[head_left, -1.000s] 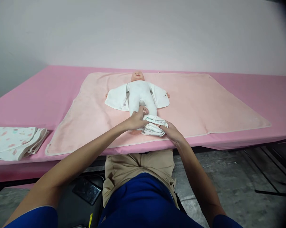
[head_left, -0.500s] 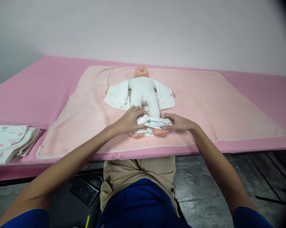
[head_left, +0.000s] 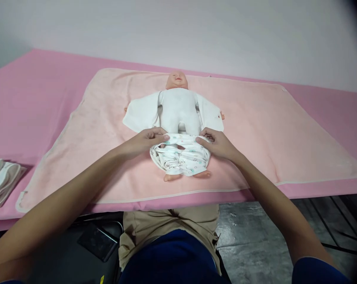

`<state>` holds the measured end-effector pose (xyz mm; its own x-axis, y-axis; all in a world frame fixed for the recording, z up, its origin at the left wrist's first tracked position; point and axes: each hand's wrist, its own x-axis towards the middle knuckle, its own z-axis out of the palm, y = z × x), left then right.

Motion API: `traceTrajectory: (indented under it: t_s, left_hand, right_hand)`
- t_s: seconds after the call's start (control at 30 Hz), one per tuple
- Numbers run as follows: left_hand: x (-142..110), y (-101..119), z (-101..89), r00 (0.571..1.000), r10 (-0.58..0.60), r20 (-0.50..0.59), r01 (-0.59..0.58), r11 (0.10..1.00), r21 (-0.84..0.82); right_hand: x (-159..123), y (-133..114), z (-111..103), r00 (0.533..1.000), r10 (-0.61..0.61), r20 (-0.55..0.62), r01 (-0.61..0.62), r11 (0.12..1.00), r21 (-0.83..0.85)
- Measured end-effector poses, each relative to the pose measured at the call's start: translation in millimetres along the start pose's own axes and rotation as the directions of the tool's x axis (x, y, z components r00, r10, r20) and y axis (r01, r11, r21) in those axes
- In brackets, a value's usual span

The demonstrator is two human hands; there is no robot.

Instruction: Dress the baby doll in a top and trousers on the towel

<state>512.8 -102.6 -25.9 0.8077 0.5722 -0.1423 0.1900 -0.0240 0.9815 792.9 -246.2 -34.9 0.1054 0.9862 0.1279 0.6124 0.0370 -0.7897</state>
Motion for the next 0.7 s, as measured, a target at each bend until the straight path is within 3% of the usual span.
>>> traceTrajectory:
  t_s: [0.1, 0.2, 0.27, 0.33, 0.43, 0.57, 0.7]
  left_hand:
    - [-1, -1, 6.9, 0.992, 0.114, -0.059, -0.101, 0.977, 0.186]
    - [1, 12, 20.3, 0.932, 0.355, -0.075, -0.282, 0.839, 0.466]
    - [3, 18, 25.5, 0.890, 0.448, -0.086, -0.319, 0.746, 0.585]
    - [4, 20, 26.7, 0.865, 0.486, -0.124, -0.292, 0.689, 0.664]
    - [4, 16, 26.5, 0.860, 0.490, -0.144, -0.257, 0.659, 0.707]
    - [5, 15, 30.0, 0.934, 0.330, -0.139, -0.203, 0.807, 0.555]
    - [9, 27, 28.0, 0.980, 0.179, -0.085, -0.129, 0.901, 0.414]
  right_hand:
    - [0, -6, 5, 0.993, -0.113, -0.041, 0.110, 0.992, -0.061]
    - [11, -24, 9, 0.978, -0.211, -0.007, 0.210, 0.975, -0.070]
    - [19, -31, 11, 0.984, -0.177, 0.038, 0.178, 0.984, -0.030]
    - [24, -31, 12, 0.995, -0.099, -0.017, 0.099, 0.995, -0.011]
    - [24, -27, 15, 0.990, -0.043, -0.137, 0.037, 0.998, -0.043]
    - [22, -32, 18, 0.994, -0.085, -0.068, 0.083, 0.996, -0.026]
    - [30, -40, 17, 0.993, -0.111, -0.046, 0.117, 0.983, 0.142]
